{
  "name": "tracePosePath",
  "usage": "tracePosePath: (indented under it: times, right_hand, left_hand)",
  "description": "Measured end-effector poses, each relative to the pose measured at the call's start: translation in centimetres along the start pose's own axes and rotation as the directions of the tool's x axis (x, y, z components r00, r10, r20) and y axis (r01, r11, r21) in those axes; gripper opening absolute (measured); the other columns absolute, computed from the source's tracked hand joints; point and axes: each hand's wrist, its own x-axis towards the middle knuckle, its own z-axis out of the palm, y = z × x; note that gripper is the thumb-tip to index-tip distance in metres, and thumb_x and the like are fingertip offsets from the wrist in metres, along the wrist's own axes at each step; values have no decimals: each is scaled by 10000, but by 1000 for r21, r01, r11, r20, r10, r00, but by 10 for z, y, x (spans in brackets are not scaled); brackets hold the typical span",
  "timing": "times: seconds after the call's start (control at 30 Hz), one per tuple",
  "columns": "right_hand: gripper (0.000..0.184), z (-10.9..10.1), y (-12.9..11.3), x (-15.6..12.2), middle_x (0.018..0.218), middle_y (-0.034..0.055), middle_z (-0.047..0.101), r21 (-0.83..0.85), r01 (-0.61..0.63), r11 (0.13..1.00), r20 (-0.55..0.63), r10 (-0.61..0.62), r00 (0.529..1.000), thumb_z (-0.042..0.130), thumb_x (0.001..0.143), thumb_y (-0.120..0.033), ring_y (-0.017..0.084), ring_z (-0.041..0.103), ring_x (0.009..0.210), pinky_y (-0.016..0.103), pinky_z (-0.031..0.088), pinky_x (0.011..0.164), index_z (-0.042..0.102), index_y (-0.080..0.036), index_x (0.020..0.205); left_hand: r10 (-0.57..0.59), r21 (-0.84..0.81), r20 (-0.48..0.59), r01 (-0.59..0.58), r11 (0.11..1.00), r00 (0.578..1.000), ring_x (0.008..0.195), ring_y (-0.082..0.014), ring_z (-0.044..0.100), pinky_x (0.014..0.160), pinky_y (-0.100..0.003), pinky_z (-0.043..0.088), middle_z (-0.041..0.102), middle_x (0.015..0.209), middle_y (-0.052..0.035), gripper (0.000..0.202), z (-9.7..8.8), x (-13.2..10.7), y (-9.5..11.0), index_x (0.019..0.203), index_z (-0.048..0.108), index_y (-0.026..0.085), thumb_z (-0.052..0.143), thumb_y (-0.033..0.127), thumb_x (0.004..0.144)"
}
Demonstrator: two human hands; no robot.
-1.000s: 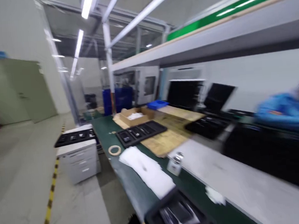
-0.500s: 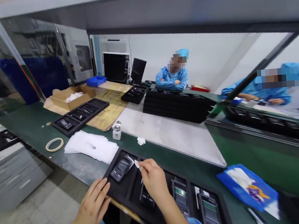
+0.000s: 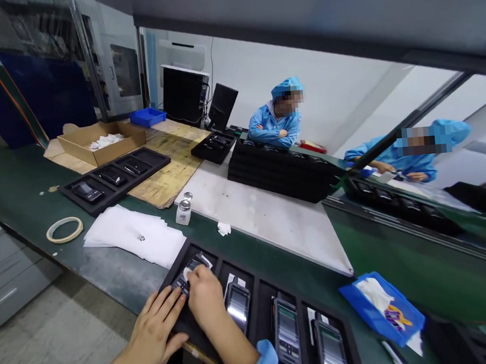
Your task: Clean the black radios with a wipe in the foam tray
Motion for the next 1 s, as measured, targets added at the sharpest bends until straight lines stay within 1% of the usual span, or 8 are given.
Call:
tracePosePath:
  times: [0.07, 0.27, 0.37, 0.5, 0.6, 0.73, 0.83, 1.0]
  right_hand:
    - [339, 0, -1, 0, 887, 48, 680, -11, 55, 998, 47, -55, 997, 549, 834, -65, 171, 630, 810, 243, 493, 744, 760, -245, 1030]
    - [348, -1, 9, 27, 908, 75, 672, -47, 32, 998, 50, -30, 998, 475, 902, -61, 184, 625, 818, 264, 484, 744, 768, -222, 1000]
    - [320, -4, 5, 10, 879, 39, 668, 13, 133, 991, 99, -133, 986, 543, 872, -63, 168, 615, 797, 242, 478, 730, 754, -247, 1028]
    - [367, -11, 4, -18, 898, 46, 664, 73, 181, 981, 92, -188, 978, 487, 902, -50, 165, 612, 813, 242, 488, 742, 733, -238, 1098]
    - [343, -8, 2, -10, 904, 53, 667, 28, 199, 980, 102, -200, 974, 507, 890, -53, 173, 606, 816, 257, 492, 753, 738, -230, 1071]
    - [304, -2, 4, 28, 891, 45, 671, -49, 198, 979, 144, -189, 971, 516, 932, -99, 168, 601, 813, 254, 482, 739, 752, -246, 1054]
    - [310, -6, 17, 48, 906, 47, 675, -70, 166, 984, 125, -156, 980, 497, 961, -119, 173, 601, 828, 258, 477, 749, 760, -257, 1051]
    - [360, -15, 36, 27, 926, 60, 674, -106, 88, 990, 94, -79, 992, 493, 928, -59, 186, 605, 837, 266, 476, 755, 747, -242, 1106]
  left_hand:
    - [-6, -17, -4, 5, 1000, 1000, 1363, -301, 446, 1140, -444, 326, 481, 1532, -57, 704, 0, 0, 0, 1516, 412, 193, 634, 479, 911]
    - [0, -46, -21, -1, 999, 1000, 1390, -292, 432, 1157, -442, 329, 498, 1517, -66, 723, 0, 2, -1, 1528, 389, 193, 637, 470, 907]
    - [10, -38, -18, -11, 999, 1000, 1394, -287, 430, 1162, -440, 325, 502, 1513, -69, 720, -1, 3, -1, 1518, 405, 184, 630, 498, 910]
    - [13, -50, -6, -13, 999, 1000, 1399, -283, 421, 1168, -440, 311, 503, 1513, -66, 677, -1, 3, -2, 1491, 441, 186, 611, 514, 924]
    - [22, -48, 11, -22, 999, 1000, 1401, -284, 419, 1175, -444, 299, 517, 1501, -62, 659, -1, 4, -3, 1468, 472, 198, 613, 537, 921]
    - [29, -7, 24, -29, 1000, 999, 1376, -293, 448, 1152, -454, 326, 537, 1484, -56, 688, -1, 5, -3, 1471, 469, 221, 642, 560, 898]
    - [41, 29, 27, -42, 999, 999, 1366, -298, 458, 1134, -456, 347, 527, 1494, -49, 712, -1, 5, -4, 1475, 466, 228, 664, 567, 880]
    - [42, 23, 7, -42, 999, 999, 1365, -290, 457, 1138, -442, 347, 530, 1489, -57, 727, -1, 6, -4, 1473, 471, 226, 672, 577, 869]
